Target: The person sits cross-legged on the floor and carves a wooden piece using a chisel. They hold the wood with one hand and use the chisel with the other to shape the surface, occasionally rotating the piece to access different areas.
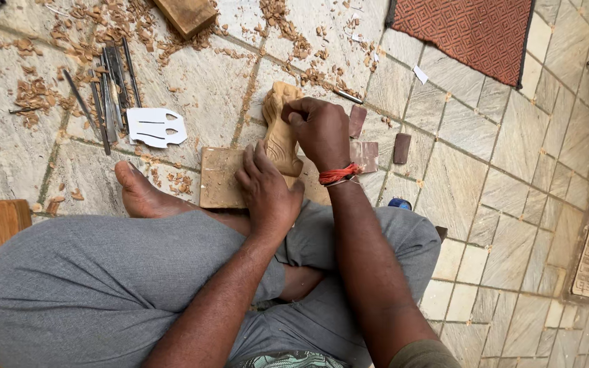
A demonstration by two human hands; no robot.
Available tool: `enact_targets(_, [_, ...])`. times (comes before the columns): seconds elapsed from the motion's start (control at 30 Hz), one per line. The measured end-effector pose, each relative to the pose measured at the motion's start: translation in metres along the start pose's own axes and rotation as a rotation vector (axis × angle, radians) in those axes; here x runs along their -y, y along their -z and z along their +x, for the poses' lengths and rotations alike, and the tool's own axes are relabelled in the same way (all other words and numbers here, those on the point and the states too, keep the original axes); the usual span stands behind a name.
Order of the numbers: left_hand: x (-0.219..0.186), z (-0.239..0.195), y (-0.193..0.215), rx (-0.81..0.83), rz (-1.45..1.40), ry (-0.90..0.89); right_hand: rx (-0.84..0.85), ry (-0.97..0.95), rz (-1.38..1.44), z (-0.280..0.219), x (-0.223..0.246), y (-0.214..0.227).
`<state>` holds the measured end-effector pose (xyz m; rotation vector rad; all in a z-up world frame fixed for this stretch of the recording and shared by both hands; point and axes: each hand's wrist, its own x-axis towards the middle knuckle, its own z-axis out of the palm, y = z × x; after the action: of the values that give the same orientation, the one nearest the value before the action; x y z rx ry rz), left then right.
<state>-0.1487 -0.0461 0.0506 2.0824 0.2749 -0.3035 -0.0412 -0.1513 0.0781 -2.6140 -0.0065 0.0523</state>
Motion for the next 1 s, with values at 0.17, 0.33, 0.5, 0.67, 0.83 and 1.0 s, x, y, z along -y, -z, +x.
enact_targets(0.17, [0.002, 0.002, -0.002, -0.020, -0.004, -0.020, -0.098, 0.030, 0.058, 0.001, 0.000, 0.002])
enact_targets(0.33, [0.005, 0.000, -0.007, -0.048, -0.015, -0.048, -0.064, 0.094, -0.028, -0.004, 0.006, 0.002])
enact_targets(0.5, [0.003, 0.001, -0.007, -0.040, -0.031, -0.009, -0.087, 0.006, -0.062, 0.001, 0.008, 0.008])
enact_targets(0.67, [0.007, 0.002, -0.010, -0.103, -0.026, -0.085, -0.117, 0.118, -0.036, -0.007, -0.001, -0.006])
enact_targets(0.83, [0.003, 0.008, 0.002, -0.077, 0.067, -0.079, 0.182, -0.115, -0.182, 0.007, -0.013, 0.017])
enact_targets(1.0, [-0.001, 0.013, -0.002, -0.124, 0.020, -0.188, 0.150, -0.470, 1.176, 0.000, -0.053, -0.005])
